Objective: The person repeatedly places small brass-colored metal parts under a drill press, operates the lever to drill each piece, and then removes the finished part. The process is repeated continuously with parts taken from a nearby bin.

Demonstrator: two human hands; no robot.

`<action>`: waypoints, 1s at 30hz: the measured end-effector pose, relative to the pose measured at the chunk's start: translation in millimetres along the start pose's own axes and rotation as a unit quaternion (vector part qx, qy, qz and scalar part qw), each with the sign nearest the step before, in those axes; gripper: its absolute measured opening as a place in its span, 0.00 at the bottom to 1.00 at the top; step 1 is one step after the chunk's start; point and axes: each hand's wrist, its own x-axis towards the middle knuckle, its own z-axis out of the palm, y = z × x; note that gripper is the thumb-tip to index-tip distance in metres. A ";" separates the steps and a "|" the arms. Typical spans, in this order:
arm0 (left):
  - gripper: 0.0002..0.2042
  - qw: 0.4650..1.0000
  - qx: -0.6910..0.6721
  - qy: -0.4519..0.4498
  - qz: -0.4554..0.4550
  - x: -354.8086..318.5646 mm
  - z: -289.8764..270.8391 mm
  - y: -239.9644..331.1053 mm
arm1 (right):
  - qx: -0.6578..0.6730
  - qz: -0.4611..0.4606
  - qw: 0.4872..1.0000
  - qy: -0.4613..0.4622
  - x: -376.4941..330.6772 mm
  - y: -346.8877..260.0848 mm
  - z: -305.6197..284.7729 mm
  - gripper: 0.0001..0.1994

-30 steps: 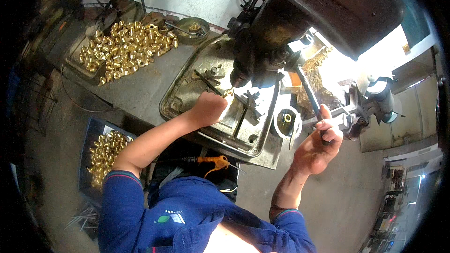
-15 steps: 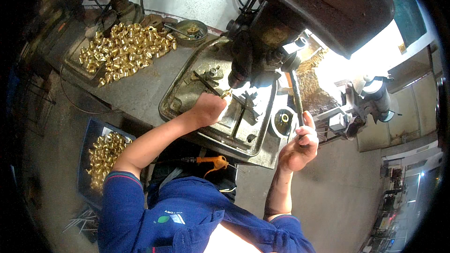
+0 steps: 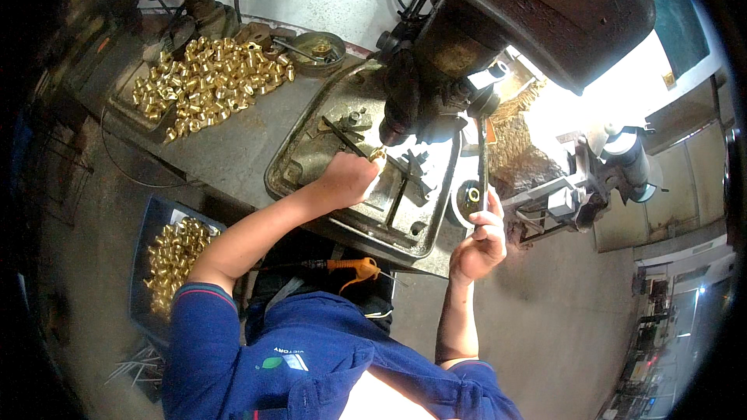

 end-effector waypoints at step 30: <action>0.10 0.997 -0.013 0.061 0.042 -0.3 -1.5 0.6 | -0.016 0.105 0.987 -0.124 -3.2 -2.8 -17.8 0.13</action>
